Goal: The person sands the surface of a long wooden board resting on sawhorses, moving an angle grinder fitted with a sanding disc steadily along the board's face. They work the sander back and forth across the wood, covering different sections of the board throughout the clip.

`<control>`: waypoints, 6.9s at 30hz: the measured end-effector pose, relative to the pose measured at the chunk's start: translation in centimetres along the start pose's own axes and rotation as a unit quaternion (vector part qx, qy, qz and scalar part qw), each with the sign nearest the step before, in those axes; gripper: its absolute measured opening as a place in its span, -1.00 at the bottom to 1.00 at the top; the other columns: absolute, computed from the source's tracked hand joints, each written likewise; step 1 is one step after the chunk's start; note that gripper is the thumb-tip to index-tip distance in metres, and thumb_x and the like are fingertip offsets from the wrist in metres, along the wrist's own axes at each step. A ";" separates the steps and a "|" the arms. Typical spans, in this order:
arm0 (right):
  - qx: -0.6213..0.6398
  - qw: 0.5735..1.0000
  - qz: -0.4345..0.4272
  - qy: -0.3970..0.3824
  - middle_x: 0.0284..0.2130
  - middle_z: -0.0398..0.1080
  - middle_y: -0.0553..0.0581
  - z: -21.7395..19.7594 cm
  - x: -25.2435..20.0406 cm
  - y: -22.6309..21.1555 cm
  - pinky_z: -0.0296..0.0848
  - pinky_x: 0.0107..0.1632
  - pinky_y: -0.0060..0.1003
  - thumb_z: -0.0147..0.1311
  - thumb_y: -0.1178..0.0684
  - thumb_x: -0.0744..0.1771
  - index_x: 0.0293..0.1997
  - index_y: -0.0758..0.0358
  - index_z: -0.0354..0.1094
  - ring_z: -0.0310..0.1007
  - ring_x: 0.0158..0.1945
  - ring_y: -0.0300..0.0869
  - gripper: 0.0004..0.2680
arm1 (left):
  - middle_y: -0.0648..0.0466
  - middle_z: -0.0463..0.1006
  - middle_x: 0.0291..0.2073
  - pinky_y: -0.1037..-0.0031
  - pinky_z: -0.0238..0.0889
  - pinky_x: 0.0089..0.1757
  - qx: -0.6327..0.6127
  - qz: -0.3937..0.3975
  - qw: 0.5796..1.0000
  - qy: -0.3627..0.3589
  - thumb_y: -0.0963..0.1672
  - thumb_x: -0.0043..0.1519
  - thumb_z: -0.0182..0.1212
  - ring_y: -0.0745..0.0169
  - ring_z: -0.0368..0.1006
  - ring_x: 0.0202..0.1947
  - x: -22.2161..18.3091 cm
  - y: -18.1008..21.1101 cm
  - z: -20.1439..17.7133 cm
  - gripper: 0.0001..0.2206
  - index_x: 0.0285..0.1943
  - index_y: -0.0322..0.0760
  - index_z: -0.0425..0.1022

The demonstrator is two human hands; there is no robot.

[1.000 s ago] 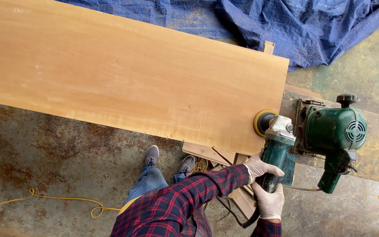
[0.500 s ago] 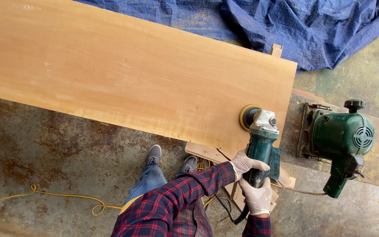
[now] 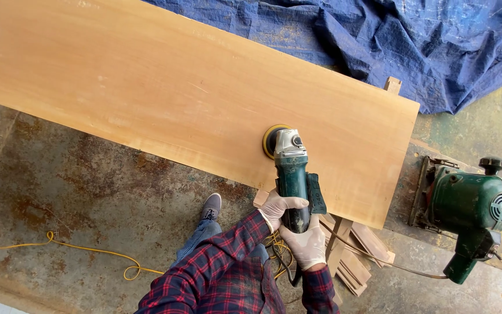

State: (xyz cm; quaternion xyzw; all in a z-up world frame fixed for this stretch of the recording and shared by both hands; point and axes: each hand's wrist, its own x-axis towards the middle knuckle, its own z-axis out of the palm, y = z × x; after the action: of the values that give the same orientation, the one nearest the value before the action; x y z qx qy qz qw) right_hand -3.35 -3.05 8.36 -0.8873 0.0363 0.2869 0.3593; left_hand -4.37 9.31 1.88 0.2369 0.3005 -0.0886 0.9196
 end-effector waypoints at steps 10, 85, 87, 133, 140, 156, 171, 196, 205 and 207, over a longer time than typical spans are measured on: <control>0.010 1.000 0.012 0.008 -0.35 0.60 0.22 -2.0 0.7 2.6 0.54 -0.14 -0.20 0.38 -0.12 0.08 -0.09 0.35 0.35 0.64 -0.26 -0.10 -0.54 | -0.02 0.60 -0.23 0.27 0.49 -0.10 0.006 -0.016 1.000 0.002 -0.22 -0.07 0.46 0.13 0.56 -0.20 1.2 -1.6 2.4 -0.55 0.04 -0.37 0.50; 0.182 0.965 0.095 0.162 -0.37 0.49 0.05 -13.8 6.0 15.1 0.43 -0.37 -0.39 0.40 0.03 0.14 -0.06 0.39 0.39 0.46 -0.42 -0.31 -0.62 | -0.03 0.60 -0.18 0.26 0.49 -0.10 0.157 -0.097 0.981 -0.061 -0.15 -0.24 0.58 0.13 0.55 -0.18 13.8 -15.2 15.5 -0.35 0.10 -0.29 0.46; 0.210 0.956 0.121 0.166 -0.39 0.47 0.09 -14.2 6.0 14.6 0.40 -0.42 -0.34 0.38 0.06 0.15 -0.05 0.39 0.38 0.43 -0.47 -0.26 -0.63 | -0.06 0.60 -0.16 0.26 0.50 -0.10 0.174 -0.107 0.976 -0.069 -0.15 -0.24 0.59 0.11 0.56 -0.17 14.4 -15.9 15.8 -0.35 0.11 -0.34 0.47; 0.018 0.998 0.044 0.028 -0.40 0.58 0.23 -7.2 6.0 3.8 0.53 -0.18 -0.22 0.36 -0.12 0.08 -0.03 0.33 0.37 0.63 -0.31 -0.10 -0.52 | 0.02 0.58 -0.21 0.27 0.48 -0.10 0.011 -0.012 1.000 0.003 -0.23 -0.09 0.46 0.16 0.55 -0.20 7.9 -2.9 7.9 -0.51 0.06 -0.32 0.48; 0.150 0.977 0.096 0.117 -0.39 0.50 0.13 -12.6 7.3 11.6 0.46 -0.35 -0.30 0.41 0.01 0.12 -0.08 0.42 0.36 0.48 -0.42 -0.21 -0.59 | -0.02 0.61 -0.22 0.28 0.50 -0.14 0.114 -0.091 0.986 -0.075 -0.19 -0.14 0.53 0.14 0.56 -0.24 13.7 -11.5 14.1 -0.48 0.04 -0.31 0.50; 0.154 0.976 0.090 0.126 -0.35 0.51 0.10 -12.3 7.4 10.0 0.46 -0.32 -0.35 0.41 0.00 0.13 -0.07 0.38 0.39 0.49 -0.38 -0.26 -0.60 | -0.01 0.62 -0.24 0.30 0.51 -0.14 0.123 -0.097 0.985 -0.067 -0.20 -0.13 0.53 0.17 0.58 -0.25 13.1 -9.7 14.1 -0.53 -0.01 -0.26 0.50; -0.003 1.000 0.024 -0.003 -0.41 0.58 0.29 -1.3 4.2 -1.2 0.54 -0.17 -0.19 0.35 -0.13 0.09 -0.05 0.35 0.34 0.65 -0.30 -0.04 -0.53 | 0.02 0.59 -0.23 0.27 0.49 -0.10 0.010 0.015 0.999 0.031 -0.22 -0.08 0.45 0.16 0.55 -0.21 3.3 2.3 2.3 -0.56 0.02 -0.33 0.49; 0.154 0.971 0.118 0.138 -0.37 0.51 0.12 -12.5 6.0 12.9 0.46 -0.34 -0.32 0.41 0.02 0.12 -0.07 0.38 0.37 0.49 -0.40 -0.24 -0.60 | -0.01 0.61 -0.20 0.30 0.49 -0.12 0.097 -0.109 0.984 -0.101 -0.21 -0.12 0.52 0.17 0.56 -0.22 13.0 -12.9 14.3 -0.48 0.07 -0.30 0.48; 0.216 0.959 0.079 0.164 -0.32 0.51 0.08 -13.3 6.8 13.0 0.47 -0.32 -0.37 0.39 0.04 0.14 -0.05 0.37 0.35 0.50 -0.37 -0.28 -0.61 | -0.04 0.60 -0.18 0.29 0.51 -0.13 0.142 -0.115 0.979 -0.090 -0.18 -0.17 0.56 0.15 0.56 -0.20 14.1 -13.0 15.1 -0.41 0.09 -0.29 0.46; 0.177 0.970 0.090 0.139 -0.33 0.52 0.11 -12.6 6.9 11.3 0.47 -0.30 -0.33 0.41 0.01 0.13 -0.06 0.37 0.37 0.50 -0.36 -0.25 -0.60 | -0.02 0.60 -0.19 0.30 0.50 -0.12 0.125 -0.084 0.985 -0.090 -0.20 -0.13 0.54 0.15 0.56 -0.19 13.7 -11.7 14.2 -0.45 0.08 -0.29 0.46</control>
State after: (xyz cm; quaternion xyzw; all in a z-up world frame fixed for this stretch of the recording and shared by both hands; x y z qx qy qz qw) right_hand 5.43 -18.76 4.94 -0.8338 0.2163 0.1806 0.4747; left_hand 10.30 -8.10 -0.74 0.3146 0.2219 -0.2231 0.8956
